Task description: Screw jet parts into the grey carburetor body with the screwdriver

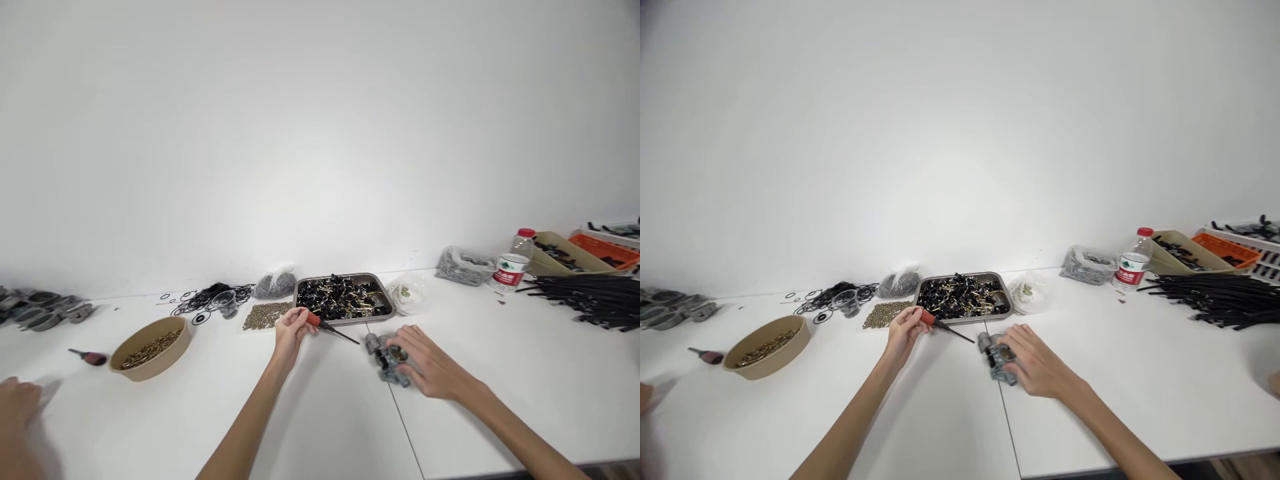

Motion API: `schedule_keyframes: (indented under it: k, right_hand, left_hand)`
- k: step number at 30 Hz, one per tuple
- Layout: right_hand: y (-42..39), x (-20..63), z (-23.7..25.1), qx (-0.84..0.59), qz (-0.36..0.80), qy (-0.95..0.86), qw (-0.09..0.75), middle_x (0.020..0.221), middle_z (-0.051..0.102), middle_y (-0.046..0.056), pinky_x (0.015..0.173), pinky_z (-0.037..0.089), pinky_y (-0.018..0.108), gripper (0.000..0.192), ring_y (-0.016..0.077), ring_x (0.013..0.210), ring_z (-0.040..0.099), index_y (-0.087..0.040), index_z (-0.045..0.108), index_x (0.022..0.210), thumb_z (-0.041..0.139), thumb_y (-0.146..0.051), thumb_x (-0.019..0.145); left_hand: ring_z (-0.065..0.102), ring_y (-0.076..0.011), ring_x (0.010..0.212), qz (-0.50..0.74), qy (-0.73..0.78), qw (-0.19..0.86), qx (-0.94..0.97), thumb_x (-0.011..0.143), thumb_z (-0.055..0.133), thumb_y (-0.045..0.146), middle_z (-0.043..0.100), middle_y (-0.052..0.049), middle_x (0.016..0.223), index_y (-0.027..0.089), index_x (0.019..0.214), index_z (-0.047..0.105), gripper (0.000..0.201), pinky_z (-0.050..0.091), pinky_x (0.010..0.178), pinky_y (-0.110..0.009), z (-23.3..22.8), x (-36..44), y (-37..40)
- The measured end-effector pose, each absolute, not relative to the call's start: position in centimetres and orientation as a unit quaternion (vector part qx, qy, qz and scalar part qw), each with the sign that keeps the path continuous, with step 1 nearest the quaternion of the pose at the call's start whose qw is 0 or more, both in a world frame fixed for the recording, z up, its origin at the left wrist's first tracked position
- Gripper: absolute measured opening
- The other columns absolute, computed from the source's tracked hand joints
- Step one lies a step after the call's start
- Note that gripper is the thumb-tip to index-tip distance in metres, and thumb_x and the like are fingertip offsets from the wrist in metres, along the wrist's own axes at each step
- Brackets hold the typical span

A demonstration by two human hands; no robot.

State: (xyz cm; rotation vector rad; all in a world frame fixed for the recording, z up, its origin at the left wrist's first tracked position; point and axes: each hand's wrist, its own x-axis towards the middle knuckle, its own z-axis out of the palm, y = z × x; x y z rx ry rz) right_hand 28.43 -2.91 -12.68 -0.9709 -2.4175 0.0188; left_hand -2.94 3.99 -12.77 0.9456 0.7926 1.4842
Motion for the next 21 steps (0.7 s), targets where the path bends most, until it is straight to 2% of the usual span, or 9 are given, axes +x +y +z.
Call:
schedule_keyframes:
  k: [7,11,16,21]
  right_hand:
    - [-4.0,42.7,-13.4,-0.521,-0.107,-0.816,0.225,0.102,0.065,0.012,0.08,0.047,0.045,0.024,0.0279,0.09,0.062,-0.021,0.058,0.112,0.049,-0.036,0.096]
    - [-3.9,49.1,-13.5,-0.574,-0.179,-0.773,0.201,0.1,0.067,0.015,0.077,0.045,0.045,0.023,0.0315,0.089,0.065,-0.022,0.059,0.109,0.045,-0.036,0.097]
    - [-3.4,53.2,-13.5,-0.599,-0.256,-0.735,0.186,0.096,0.067,0.017,0.068,0.043,0.044,0.023,0.0359,0.086,0.066,-0.023,0.059,0.099,0.041,-0.038,0.098]
    - [-2.1,55.4,-14.5,-0.615,-0.268,-0.717,0.19,0.093,0.065,0.017,0.06,0.039,0.04,0.026,0.0349,0.081,0.065,-0.021,0.059,0.098,0.038,-0.036,0.098]
  left_hand:
    - [0.063,-0.0157,0.055,0.615,0.373,0.551,0.423,0.063,0.086,0.04,0.07,-0.006,0.072,0.013,0.09,0.061,0.045,0.053,0.065,-0.032,-13.2,-2.3,3.8]
    - [0.06,-0.0155,0.055,0.582,0.431,0.467,0.507,0.066,0.083,0.039,0.064,-0.001,0.06,0.014,0.089,0.063,0.039,0.048,0.064,-0.03,-13.0,-2.6,4.0]
    - [0.048,-0.0128,0.055,0.491,0.466,0.364,0.64,0.06,0.083,0.031,0.059,0.001,0.06,0.017,0.077,0.067,0.027,0.035,0.055,-0.025,-12.4,-3.2,3.9]
    - [0.056,-0.019,0.072,0.384,0.479,0.262,0.745,0.071,0.075,0.031,0.065,-0.004,0.082,0.02,0.081,0.068,0.017,0.041,0.066,-0.029,-13.5,-3.4,3.7]
